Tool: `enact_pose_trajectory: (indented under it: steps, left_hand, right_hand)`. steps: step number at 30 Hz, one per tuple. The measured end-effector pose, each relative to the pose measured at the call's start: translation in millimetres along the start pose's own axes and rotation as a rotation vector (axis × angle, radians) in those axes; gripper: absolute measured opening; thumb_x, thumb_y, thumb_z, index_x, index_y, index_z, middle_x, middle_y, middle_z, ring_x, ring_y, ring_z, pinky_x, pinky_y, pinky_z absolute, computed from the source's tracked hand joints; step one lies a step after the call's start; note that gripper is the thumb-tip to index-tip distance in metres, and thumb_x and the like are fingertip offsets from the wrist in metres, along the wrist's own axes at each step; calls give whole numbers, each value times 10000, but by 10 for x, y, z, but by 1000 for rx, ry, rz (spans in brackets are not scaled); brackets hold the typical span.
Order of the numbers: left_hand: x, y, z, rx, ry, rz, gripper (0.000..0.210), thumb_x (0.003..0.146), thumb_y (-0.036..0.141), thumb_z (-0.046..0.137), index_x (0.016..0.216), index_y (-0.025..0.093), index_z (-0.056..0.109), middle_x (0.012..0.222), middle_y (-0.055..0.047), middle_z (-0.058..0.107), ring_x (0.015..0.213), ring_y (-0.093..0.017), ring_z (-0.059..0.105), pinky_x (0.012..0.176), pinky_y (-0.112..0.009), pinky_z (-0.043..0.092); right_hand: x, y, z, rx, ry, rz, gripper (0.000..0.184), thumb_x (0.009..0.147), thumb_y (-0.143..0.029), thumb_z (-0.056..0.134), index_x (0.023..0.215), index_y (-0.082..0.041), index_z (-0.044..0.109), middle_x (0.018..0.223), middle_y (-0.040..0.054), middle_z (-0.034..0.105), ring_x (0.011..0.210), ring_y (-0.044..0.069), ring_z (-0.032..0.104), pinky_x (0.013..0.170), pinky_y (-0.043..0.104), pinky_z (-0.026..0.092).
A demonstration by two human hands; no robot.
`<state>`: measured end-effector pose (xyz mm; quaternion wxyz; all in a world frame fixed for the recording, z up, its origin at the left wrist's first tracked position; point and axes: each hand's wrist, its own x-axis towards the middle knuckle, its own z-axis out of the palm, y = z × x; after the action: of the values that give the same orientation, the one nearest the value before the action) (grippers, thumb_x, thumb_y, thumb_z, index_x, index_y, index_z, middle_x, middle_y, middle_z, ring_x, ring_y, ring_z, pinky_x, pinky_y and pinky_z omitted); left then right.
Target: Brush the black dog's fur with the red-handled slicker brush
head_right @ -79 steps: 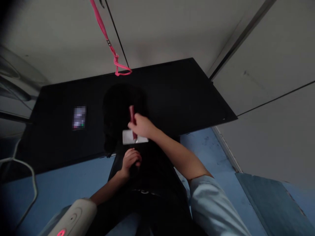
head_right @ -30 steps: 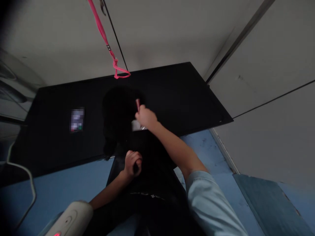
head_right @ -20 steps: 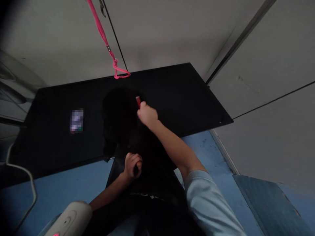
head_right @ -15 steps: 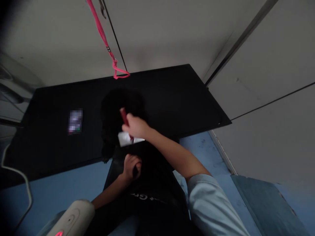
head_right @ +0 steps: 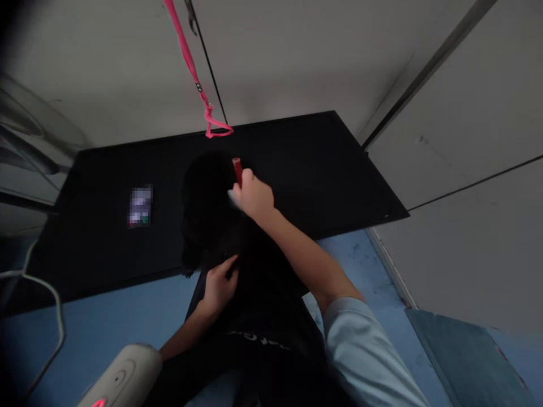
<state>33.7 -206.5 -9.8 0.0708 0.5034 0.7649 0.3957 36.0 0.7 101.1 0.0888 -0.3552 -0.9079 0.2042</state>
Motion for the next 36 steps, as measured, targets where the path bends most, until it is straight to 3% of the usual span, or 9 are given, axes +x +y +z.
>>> enact_pose_trajectory:
  steps: [4,8,12,17,19,22,25,30,36]
  left_hand:
    - [-13,25,60,91,-32,39,306,808,99,508,1057,149,679,982,-99,729,811,-232,709,763,-365,582]
    - [-35,4,81,154,5,64,247,814,109,518,989,138,690,925,-106,735,777,-239,706,727,-375,567]
    - [-20,-45,54,93,51,194,246,847,120,506,1027,137,673,934,-105,735,730,-213,698,665,-343,533]
    - [-50,-3,23,-21,34,202,244,882,154,500,1062,174,663,919,-84,735,738,-178,688,703,-312,503]
    - [-101,-51,-8,-85,8,207,239,902,195,475,1046,182,665,876,-70,728,719,-164,673,694,-299,496]
    - [-89,-411,-199,-144,148,213,358,947,331,341,946,176,665,834,-78,679,763,-176,641,697,-311,494]
    - [136,-1103,-657,83,491,39,460,947,374,240,896,145,635,911,-129,616,951,-236,591,863,-404,463]
    - [606,-2124,-1391,595,374,-335,617,826,451,519,1287,43,484,1461,-260,240,1378,-388,181,1109,-524,172]
    - [673,-2323,-1421,679,238,-426,620,856,502,466,1363,146,451,1551,-185,59,1417,-385,80,1111,-540,155]
  right_hand:
    - [-36,-56,-11,53,-269,-164,288,862,-388,471,1042,-164,498,917,102,674,763,222,637,644,294,447]
    - [-93,-57,-22,5,53,25,307,914,-335,363,1113,-127,469,1006,153,649,861,237,629,712,320,447]
    - [-133,15,0,177,-235,-43,272,852,-393,485,993,-163,518,878,90,663,750,200,629,655,280,449]
    - [-64,181,2,313,91,189,270,872,-335,431,1055,-145,489,955,113,641,851,214,621,725,315,458]
    - [-129,189,96,538,-168,25,218,851,-341,469,965,-162,518,881,66,641,791,183,617,684,283,463]
    - [-297,177,329,696,-520,-81,170,814,-337,525,853,-171,529,763,20,613,690,153,587,614,258,453]
    - [-409,189,505,707,-490,-41,151,809,-321,528,860,-180,525,768,11,601,676,145,571,612,259,445]
    - [-428,169,540,596,-435,-73,126,806,-307,517,828,-184,525,787,21,605,682,154,562,625,271,426]
    - [-437,142,556,567,-399,-41,148,807,-322,522,847,-181,532,826,35,613,710,156,561,655,276,424]
